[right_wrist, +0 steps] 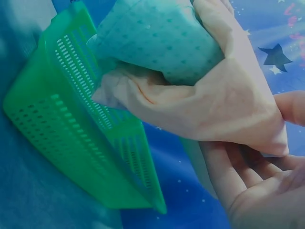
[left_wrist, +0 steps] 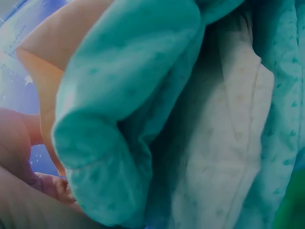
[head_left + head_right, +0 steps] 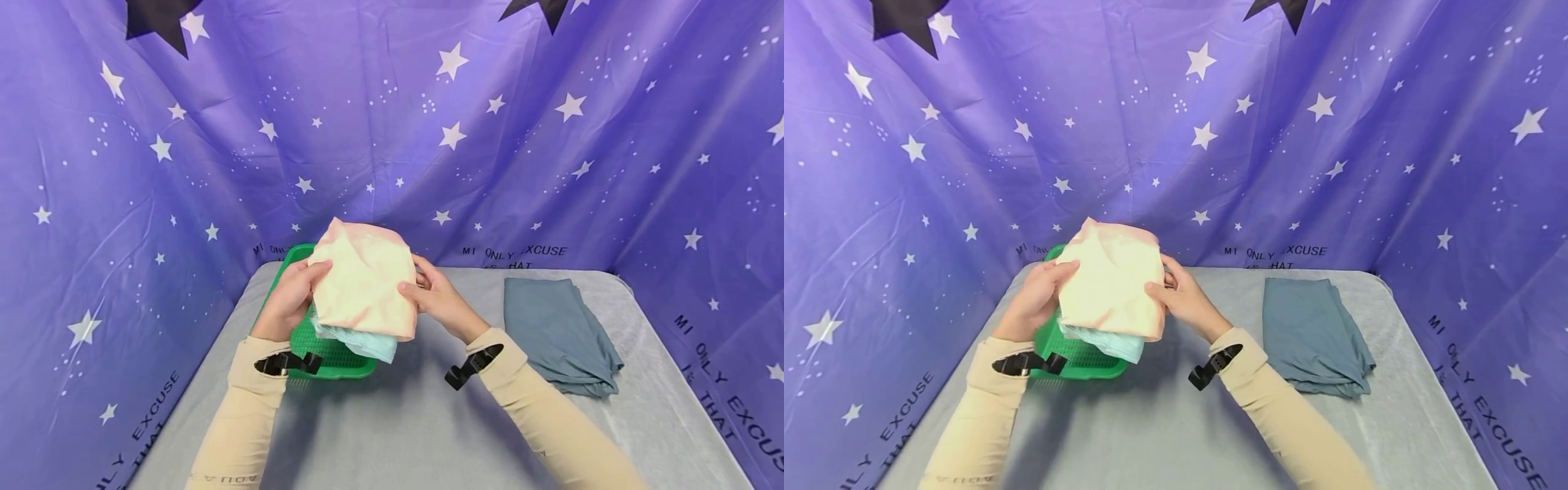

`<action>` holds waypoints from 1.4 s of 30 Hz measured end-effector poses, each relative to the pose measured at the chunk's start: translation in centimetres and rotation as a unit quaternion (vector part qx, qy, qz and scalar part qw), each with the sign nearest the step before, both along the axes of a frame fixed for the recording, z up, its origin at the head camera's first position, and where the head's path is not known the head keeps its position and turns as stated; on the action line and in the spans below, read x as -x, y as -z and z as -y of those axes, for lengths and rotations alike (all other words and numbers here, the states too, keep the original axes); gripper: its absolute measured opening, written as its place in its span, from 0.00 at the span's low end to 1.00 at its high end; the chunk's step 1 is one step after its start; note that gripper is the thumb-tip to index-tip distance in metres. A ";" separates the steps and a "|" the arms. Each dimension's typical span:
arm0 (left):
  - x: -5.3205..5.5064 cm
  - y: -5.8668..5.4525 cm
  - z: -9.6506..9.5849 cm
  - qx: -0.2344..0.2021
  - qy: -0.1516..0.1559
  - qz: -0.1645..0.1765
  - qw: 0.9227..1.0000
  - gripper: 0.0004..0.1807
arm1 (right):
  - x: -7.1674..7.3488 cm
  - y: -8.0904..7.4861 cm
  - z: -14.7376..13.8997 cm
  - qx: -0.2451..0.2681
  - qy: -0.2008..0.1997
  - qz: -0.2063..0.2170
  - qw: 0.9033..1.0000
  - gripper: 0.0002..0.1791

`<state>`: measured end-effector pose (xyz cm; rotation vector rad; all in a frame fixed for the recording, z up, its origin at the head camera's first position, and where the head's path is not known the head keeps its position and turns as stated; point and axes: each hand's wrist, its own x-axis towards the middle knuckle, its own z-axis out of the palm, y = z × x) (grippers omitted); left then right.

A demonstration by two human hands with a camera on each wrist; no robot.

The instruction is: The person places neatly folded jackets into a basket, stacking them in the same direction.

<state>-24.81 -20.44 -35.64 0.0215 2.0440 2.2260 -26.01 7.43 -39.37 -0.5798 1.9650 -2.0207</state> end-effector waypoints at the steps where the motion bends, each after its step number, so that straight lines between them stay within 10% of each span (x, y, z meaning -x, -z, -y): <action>1: 0.1 0.0 0.2 0.003 -0.004 0.001 1.000 0.08 | 0.1 0.0 0.3 0.001 -0.005 0.003 1.000 0.37; 28: 3.0 4.5 5.1 -0.016 0.003 0.101 0.995 0.06 | 2.7 3.3 6.2 -0.015 -0.010 0.091 0.996 0.37; 42: 5.6 7.3 5.7 0.002 -0.044 0.144 0.989 0.06 | 4.8 5.0 7.8 -0.034 0.020 0.116 0.992 0.38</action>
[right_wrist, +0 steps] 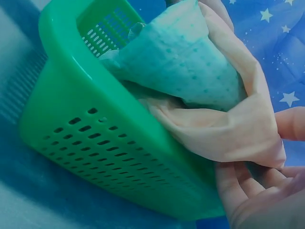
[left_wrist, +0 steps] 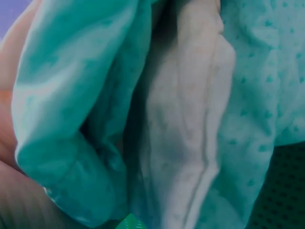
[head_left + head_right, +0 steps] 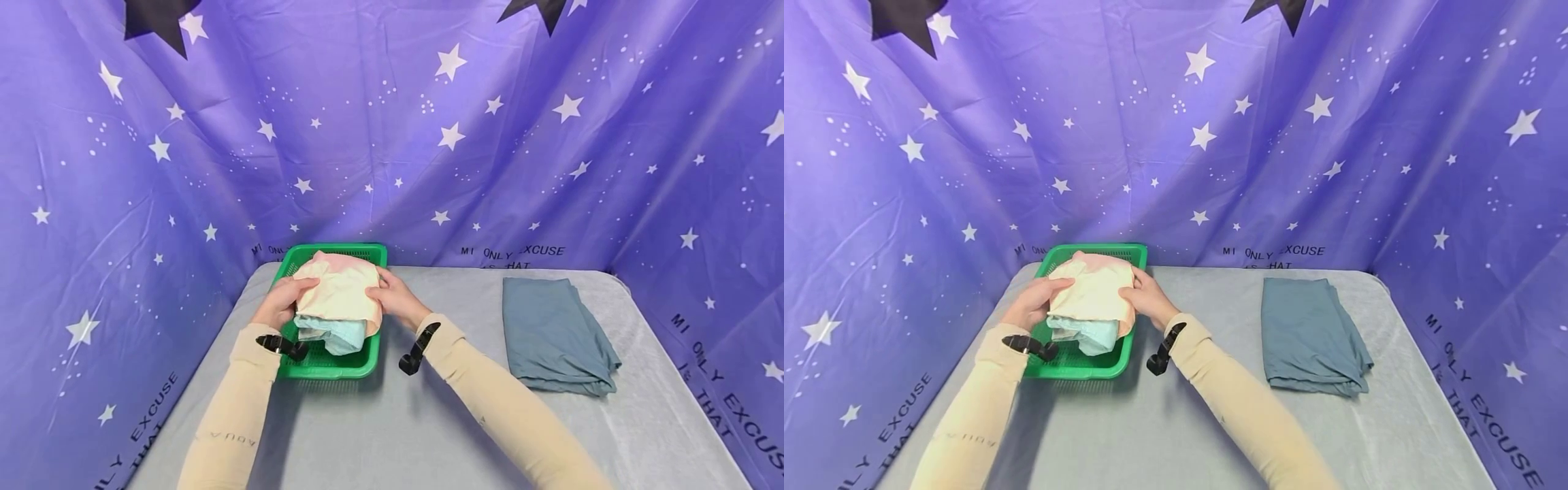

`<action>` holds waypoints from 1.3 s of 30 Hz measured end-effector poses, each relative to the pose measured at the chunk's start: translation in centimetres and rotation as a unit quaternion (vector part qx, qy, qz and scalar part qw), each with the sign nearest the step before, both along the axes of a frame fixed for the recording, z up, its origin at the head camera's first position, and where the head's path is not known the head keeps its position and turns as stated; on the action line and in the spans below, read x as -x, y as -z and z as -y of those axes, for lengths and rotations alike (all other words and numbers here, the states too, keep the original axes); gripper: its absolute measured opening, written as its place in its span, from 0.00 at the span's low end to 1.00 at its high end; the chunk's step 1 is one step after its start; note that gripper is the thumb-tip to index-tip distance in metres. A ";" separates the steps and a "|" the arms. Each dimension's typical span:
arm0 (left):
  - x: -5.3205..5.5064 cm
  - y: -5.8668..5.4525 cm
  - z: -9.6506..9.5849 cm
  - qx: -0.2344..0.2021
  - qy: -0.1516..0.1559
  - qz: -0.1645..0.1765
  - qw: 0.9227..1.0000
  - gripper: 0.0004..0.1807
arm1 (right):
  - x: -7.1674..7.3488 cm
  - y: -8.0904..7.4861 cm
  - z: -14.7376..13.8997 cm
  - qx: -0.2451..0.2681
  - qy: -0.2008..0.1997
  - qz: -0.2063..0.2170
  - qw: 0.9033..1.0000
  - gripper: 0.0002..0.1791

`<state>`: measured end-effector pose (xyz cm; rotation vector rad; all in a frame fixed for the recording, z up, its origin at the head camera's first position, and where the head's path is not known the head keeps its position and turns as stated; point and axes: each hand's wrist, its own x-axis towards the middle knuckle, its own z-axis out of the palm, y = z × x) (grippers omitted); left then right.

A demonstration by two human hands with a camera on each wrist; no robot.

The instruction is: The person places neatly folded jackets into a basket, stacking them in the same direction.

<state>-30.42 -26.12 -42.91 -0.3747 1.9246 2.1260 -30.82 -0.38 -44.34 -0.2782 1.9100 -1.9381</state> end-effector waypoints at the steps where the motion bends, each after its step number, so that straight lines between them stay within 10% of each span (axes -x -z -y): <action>1: 0.2 0.3 0.0 0.002 -0.003 0.004 1.000 0.07 | 0.2 0.2 0.1 -0.003 0.001 0.001 1.000 0.38; 25: 1.8 2.7 -0.5 -0.008 -0.006 0.031 0.999 0.04 | 0.0 -0.5 0.9 -0.087 0.020 -0.027 0.996 0.44; 39: 1.0 2.4 -0.2 0.124 0.035 0.050 0.990 0.06 | -3.2 -1.6 2.0 -0.205 0.040 -0.108 0.972 0.43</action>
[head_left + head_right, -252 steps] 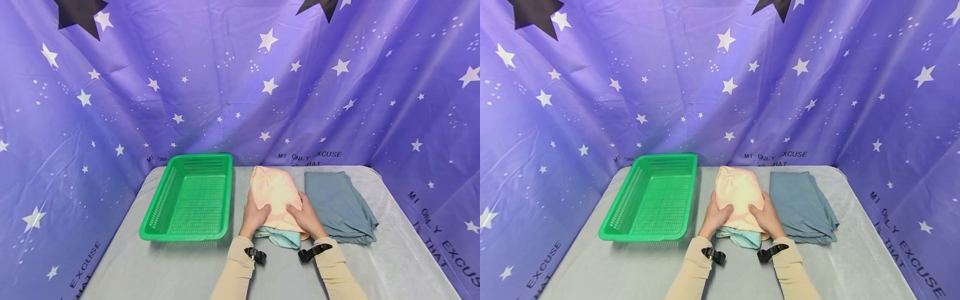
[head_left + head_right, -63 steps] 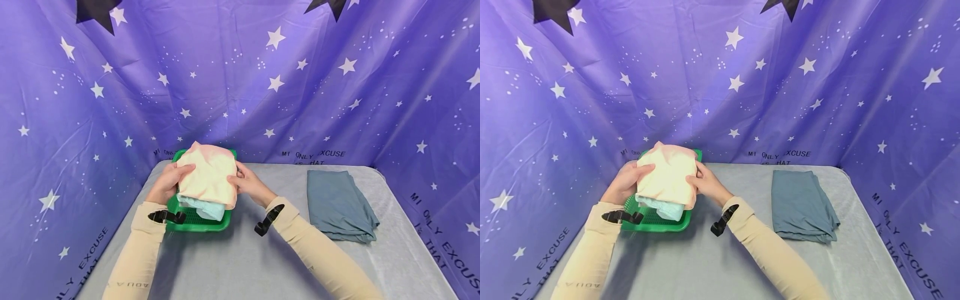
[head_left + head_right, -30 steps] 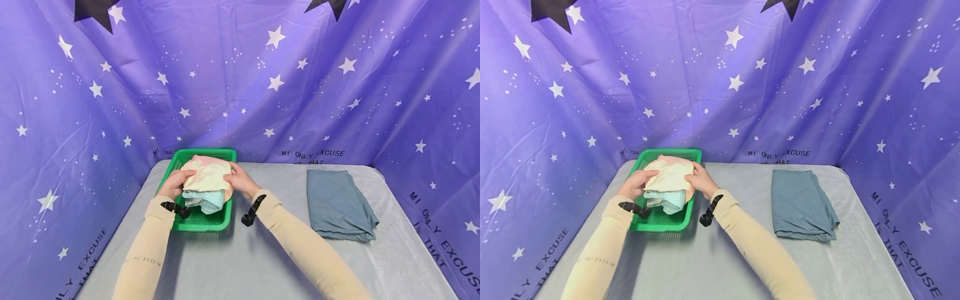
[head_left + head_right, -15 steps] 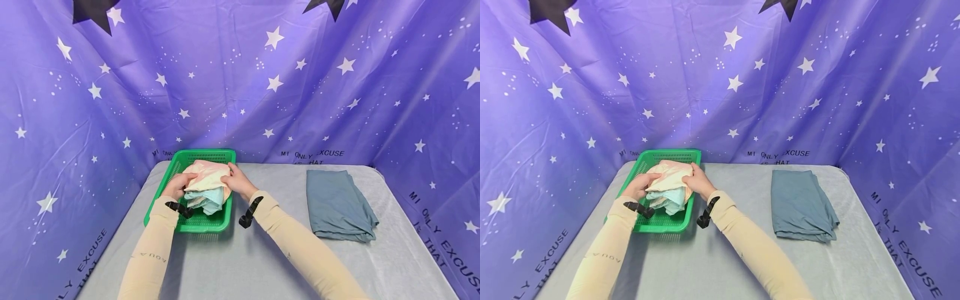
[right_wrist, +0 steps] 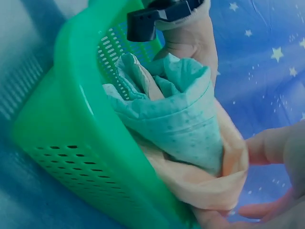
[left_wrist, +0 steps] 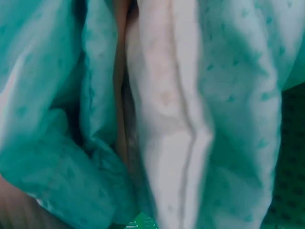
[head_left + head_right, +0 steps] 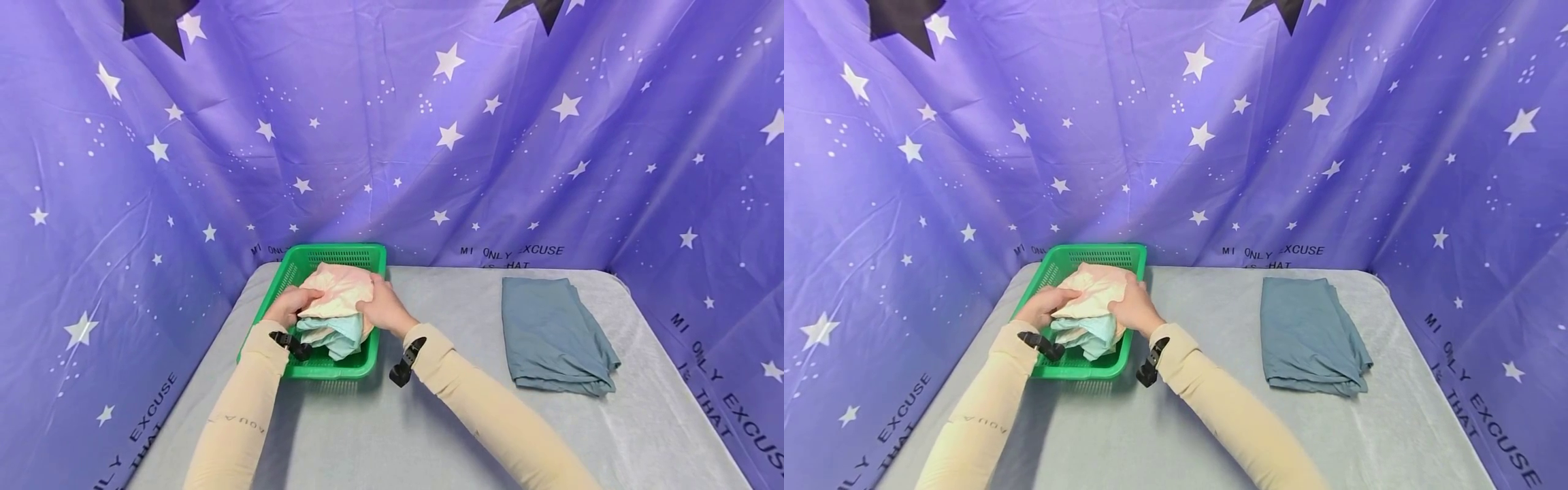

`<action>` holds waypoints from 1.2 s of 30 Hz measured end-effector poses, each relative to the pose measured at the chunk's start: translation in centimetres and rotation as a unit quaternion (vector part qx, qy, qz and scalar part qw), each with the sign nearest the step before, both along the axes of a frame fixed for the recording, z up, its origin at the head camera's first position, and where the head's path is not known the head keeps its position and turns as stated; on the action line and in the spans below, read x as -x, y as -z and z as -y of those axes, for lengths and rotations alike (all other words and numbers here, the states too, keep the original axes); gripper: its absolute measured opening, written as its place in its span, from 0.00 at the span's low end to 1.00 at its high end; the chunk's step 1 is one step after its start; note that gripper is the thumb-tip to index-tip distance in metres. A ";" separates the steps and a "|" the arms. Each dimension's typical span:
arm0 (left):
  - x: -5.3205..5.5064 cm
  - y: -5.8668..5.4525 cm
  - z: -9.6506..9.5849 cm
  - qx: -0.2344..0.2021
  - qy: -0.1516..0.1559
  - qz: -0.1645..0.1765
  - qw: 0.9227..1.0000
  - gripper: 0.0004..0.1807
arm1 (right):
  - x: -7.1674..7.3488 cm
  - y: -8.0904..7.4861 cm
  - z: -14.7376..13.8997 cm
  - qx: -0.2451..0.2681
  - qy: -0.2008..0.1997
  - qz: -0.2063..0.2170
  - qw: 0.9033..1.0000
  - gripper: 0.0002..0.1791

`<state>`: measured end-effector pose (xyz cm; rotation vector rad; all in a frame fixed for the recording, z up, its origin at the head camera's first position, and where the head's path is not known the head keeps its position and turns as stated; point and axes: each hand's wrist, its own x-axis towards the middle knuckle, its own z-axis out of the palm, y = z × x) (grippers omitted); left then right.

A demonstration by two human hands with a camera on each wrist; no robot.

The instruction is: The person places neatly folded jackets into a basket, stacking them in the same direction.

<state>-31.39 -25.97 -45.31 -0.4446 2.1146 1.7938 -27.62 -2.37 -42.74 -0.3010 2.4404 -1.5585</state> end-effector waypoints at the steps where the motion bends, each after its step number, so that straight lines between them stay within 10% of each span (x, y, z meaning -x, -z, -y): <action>1: 0.0 0.0 0.0 0.004 0.004 0.001 1.000 0.06 | -0.3 -0.1 0.1 -0.012 0.002 -0.009 1.000 0.42; 5: -0.2 0.1 0.2 0.029 0.010 0.005 1.000 0.09 | -1.3 -0.1 0.2 -0.055 -0.004 -0.040 0.998 0.39; 14: -0.3 0.3 0.1 0.075 0.066 0.003 0.995 0.50 | -2.7 1.1 0.1 -0.159 -0.056 -0.156 0.973 0.28; 29: -0.9 0.1 0.3 0.181 0.122 -0.026 0.976 0.57 | -2.8 2.5 0.3 -0.320 -0.201 -0.321 0.869 0.11; 32: -0.9 -0.1 -0.1 0.252 0.132 -0.065 0.956 0.55 | -2.7 2.9 0.3 -0.340 -0.213 -0.321 0.858 0.10; 36: -0.7 -0.2 -0.7 0.379 0.135 -0.129 0.906 0.40 | -2.7 3.1 0.5 -0.358 -0.222 -0.310 0.852 0.08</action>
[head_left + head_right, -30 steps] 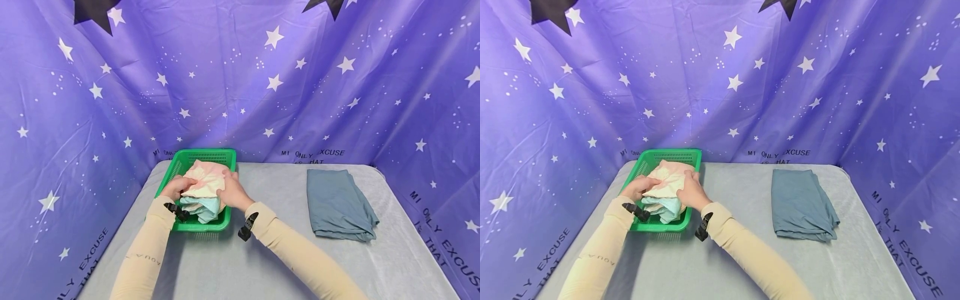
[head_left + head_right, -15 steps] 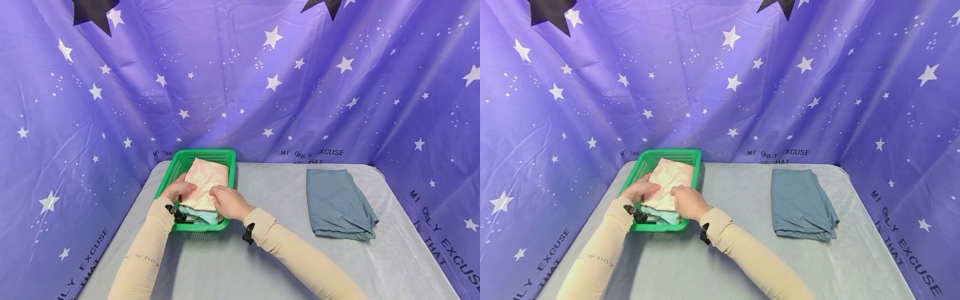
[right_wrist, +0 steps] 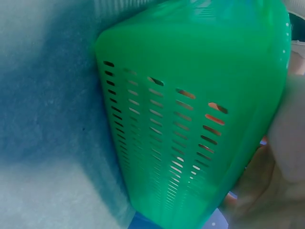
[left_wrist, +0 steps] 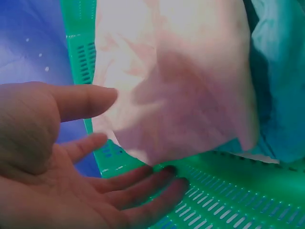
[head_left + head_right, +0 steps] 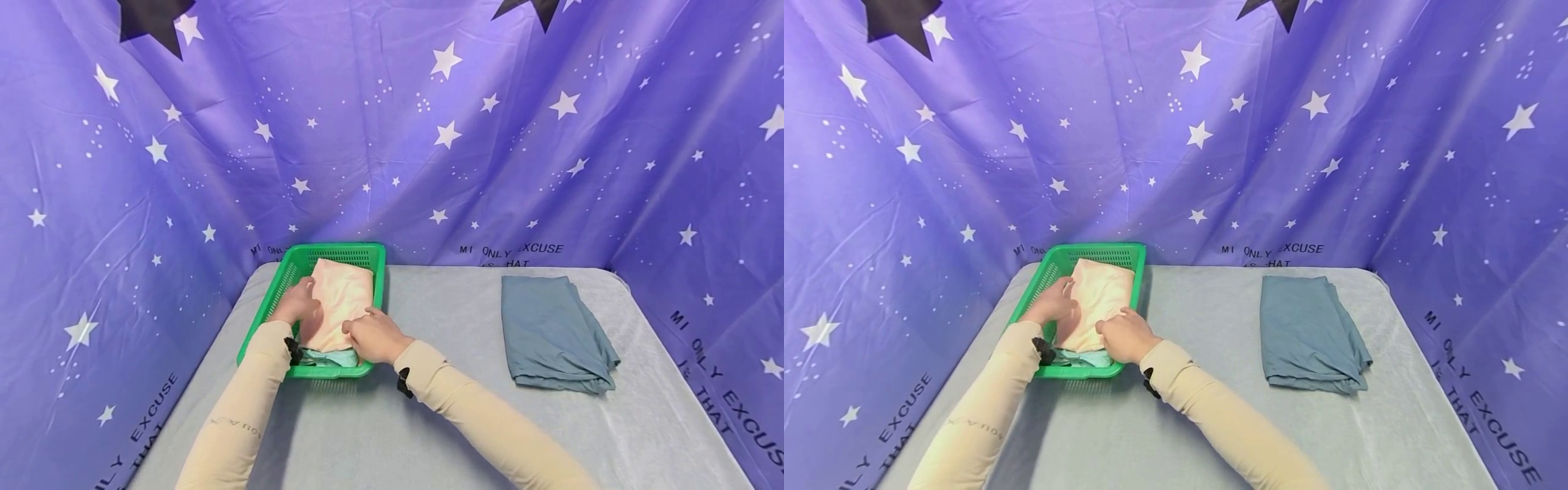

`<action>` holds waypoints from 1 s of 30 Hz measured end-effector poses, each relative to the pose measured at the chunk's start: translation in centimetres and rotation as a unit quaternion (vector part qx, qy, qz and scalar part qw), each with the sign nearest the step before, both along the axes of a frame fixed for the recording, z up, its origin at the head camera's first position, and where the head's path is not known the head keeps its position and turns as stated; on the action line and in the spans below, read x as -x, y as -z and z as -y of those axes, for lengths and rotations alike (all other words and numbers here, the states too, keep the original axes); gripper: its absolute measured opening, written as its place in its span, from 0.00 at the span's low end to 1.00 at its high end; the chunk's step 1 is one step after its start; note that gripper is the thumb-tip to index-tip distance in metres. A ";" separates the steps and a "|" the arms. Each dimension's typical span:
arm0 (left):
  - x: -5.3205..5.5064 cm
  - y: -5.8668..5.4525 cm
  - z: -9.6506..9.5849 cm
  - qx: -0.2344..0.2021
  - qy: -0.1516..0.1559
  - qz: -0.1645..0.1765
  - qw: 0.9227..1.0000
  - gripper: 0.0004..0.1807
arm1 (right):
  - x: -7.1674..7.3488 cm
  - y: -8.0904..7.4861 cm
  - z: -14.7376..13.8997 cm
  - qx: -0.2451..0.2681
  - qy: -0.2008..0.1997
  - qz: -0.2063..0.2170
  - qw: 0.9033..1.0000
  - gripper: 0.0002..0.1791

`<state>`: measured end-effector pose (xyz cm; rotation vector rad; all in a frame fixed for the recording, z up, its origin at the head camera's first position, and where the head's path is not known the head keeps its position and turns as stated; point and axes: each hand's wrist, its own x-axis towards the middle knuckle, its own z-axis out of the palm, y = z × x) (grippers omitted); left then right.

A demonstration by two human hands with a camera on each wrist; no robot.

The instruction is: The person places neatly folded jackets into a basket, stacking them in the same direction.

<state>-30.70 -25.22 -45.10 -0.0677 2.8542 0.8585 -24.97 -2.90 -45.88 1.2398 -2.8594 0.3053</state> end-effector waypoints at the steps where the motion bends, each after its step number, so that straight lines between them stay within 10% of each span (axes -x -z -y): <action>1: 0.0 0.0 -0.2 0.023 0.005 -0.014 1.000 0.36 | 0.0 0.0 0.1 -0.003 0.002 0.000 1.000 0.08; 6: 0.3 0.5 -0.7 0.098 0.022 -0.038 0.994 0.26 | 0.0 0.1 0.3 -0.033 0.002 -0.005 0.999 0.09; 17: 1.0 1.1 -0.7 0.120 0.063 0.041 0.990 0.27 | 0.0 -0.1 0.2 -0.056 -0.013 0.003 0.998 0.11; 24: 0.4 0.1 -0.3 0.056 0.066 0.062 0.994 0.33 | -0.2 0.1 -1.1 0.075 -0.043 0.015 0.996 0.14; 30: -0.6 -1.8 -1.1 0.020 0.056 0.027 0.998 0.32 | -0.4 -0.5 -4.0 0.253 -0.013 0.044 0.966 0.12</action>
